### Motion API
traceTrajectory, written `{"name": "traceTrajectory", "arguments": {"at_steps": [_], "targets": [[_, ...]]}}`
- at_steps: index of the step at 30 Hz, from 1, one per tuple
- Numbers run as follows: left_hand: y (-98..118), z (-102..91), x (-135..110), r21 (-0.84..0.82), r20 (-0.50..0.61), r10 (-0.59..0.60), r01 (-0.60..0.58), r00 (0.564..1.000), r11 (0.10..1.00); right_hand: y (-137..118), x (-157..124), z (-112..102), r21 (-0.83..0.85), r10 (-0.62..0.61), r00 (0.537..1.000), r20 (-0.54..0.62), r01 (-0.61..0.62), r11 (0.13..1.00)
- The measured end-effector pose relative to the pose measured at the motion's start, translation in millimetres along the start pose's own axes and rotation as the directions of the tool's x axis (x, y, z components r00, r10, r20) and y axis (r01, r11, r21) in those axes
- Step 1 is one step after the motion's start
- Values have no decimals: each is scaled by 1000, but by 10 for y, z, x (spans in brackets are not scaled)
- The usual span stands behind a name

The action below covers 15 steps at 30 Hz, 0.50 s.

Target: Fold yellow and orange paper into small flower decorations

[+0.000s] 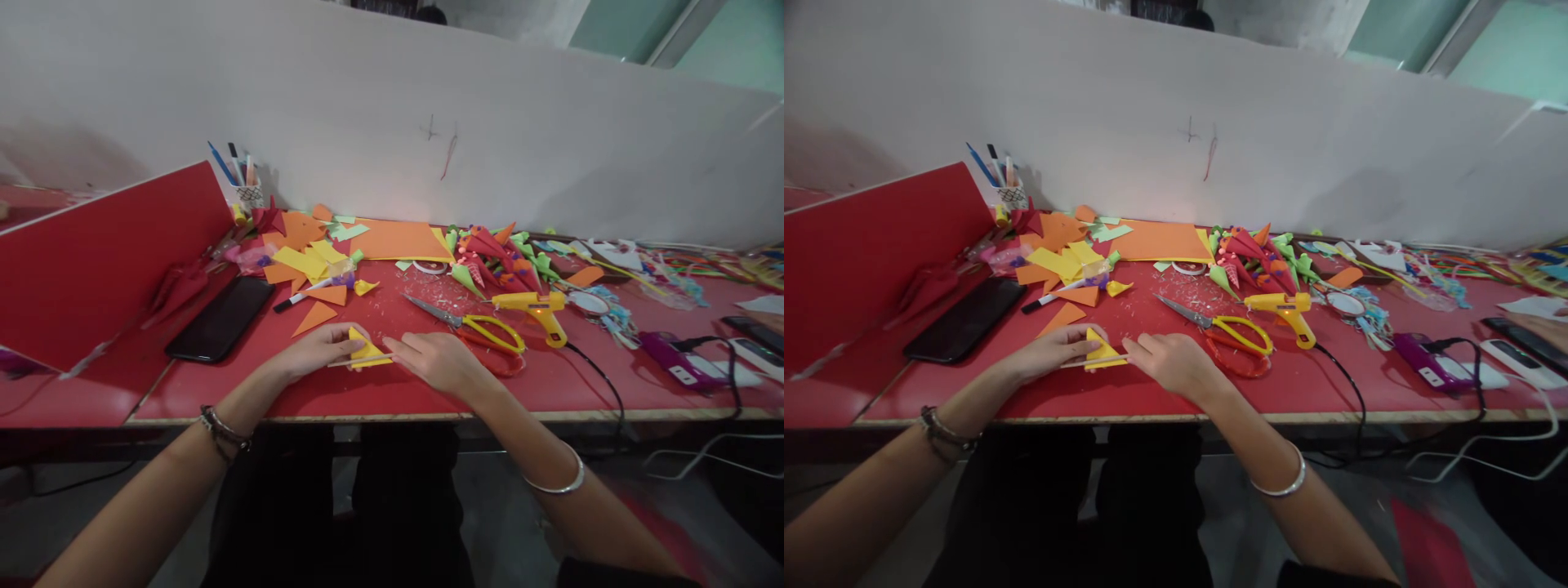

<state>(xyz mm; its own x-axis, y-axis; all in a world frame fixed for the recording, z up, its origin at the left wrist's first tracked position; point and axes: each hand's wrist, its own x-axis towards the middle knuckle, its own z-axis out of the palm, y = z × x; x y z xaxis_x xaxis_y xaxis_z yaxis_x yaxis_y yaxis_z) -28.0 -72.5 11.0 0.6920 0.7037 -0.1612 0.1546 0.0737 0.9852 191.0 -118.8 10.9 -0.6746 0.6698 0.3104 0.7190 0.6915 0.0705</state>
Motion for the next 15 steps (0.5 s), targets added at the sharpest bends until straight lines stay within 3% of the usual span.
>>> {"name": "traceTrajectory", "arguments": {"at_steps": [8,15], "targets": [[11,-12,4,26,70,15,-16,997,1000,-41,25,6,-233,-59,998,35,66,970],[-2,-34,2,-4,55,4,-4,998,1000,-143,65,-9,-171,37,996,85,-22,985]]}}
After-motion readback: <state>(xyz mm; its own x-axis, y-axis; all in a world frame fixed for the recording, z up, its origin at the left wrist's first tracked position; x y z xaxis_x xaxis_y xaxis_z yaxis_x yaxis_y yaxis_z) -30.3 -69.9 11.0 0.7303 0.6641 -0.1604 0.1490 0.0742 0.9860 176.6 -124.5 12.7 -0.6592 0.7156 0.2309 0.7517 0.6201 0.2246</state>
